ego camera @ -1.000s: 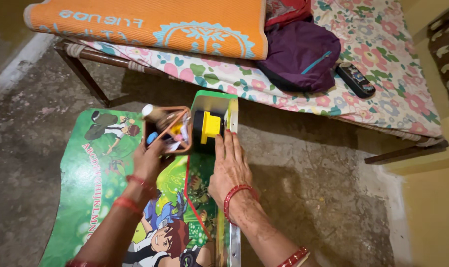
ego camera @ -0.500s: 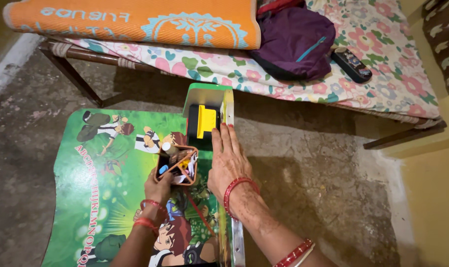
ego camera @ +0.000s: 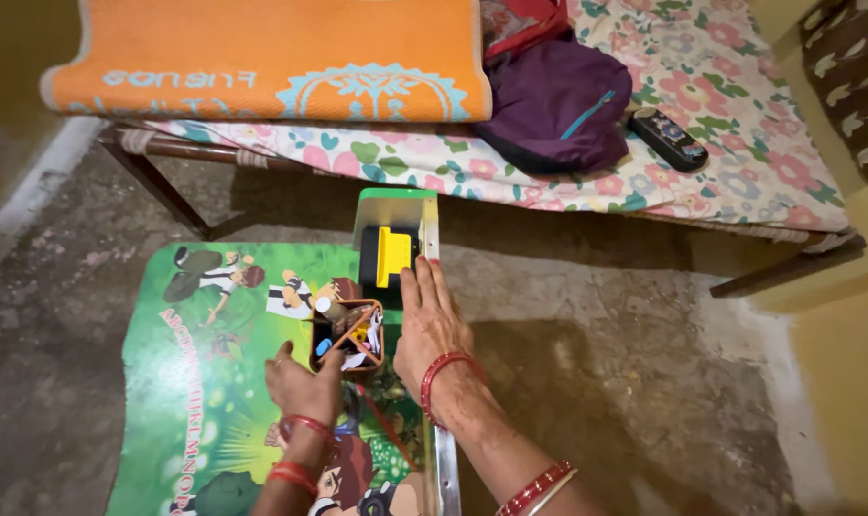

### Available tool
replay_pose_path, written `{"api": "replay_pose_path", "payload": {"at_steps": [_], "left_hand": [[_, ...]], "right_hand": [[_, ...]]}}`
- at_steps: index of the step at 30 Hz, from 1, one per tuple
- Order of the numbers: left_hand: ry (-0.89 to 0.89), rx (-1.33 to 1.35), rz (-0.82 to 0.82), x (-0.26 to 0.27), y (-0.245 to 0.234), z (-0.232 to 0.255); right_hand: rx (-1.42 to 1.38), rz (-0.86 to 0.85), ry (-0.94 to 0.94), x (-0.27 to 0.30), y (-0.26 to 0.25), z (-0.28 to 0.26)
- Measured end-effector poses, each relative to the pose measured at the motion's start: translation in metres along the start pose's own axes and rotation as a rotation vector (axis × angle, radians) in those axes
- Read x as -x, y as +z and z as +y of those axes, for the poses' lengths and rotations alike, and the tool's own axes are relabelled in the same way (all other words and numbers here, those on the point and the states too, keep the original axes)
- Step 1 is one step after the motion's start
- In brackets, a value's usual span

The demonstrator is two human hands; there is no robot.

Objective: The person assembles a themed children's desk by aligning wooden panels, fitting parts of a frame together, and checking measurements using a yellow tape measure.

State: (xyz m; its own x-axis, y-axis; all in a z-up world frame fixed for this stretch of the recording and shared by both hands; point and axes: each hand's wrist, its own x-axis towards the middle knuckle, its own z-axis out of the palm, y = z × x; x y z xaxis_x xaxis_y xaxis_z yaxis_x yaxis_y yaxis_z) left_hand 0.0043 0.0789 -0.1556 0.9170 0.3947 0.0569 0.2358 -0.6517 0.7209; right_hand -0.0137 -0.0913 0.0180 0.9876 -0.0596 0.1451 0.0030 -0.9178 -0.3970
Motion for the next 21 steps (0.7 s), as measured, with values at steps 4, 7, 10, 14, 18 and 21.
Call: {"api": "replay_pose_path", "payload": {"at_steps": [4,7,10,14,18,21], "left_hand": [[0.031,0.263,-0.104,0.035,-0.035,0.069],[0.077,0.507,-0.221,0.060,-0.041,0.100],[0.001,0.622,-0.370,0.073,-0.031,0.100],[-0.157,0.760,-0.455,0.082,-0.025,0.096],[-0.344,0.941,-0.490,0.092,-0.029,0.096],[-0.246,0.903,-0.396,0.100,-0.014,0.092]], "right_hand": [[-0.060,0.018,0.059,0.003,-0.006,-0.001],[-0.118,-0.017,0.124,0.010,-0.011,-0.003],[-0.188,-0.107,0.217,0.019,-0.011,-0.001],[-0.152,-0.005,0.158,0.032,0.009,0.007],[-0.192,-0.061,0.179,0.045,0.031,0.019],[-0.073,0.029,0.101,0.047,0.051,0.027]]}}
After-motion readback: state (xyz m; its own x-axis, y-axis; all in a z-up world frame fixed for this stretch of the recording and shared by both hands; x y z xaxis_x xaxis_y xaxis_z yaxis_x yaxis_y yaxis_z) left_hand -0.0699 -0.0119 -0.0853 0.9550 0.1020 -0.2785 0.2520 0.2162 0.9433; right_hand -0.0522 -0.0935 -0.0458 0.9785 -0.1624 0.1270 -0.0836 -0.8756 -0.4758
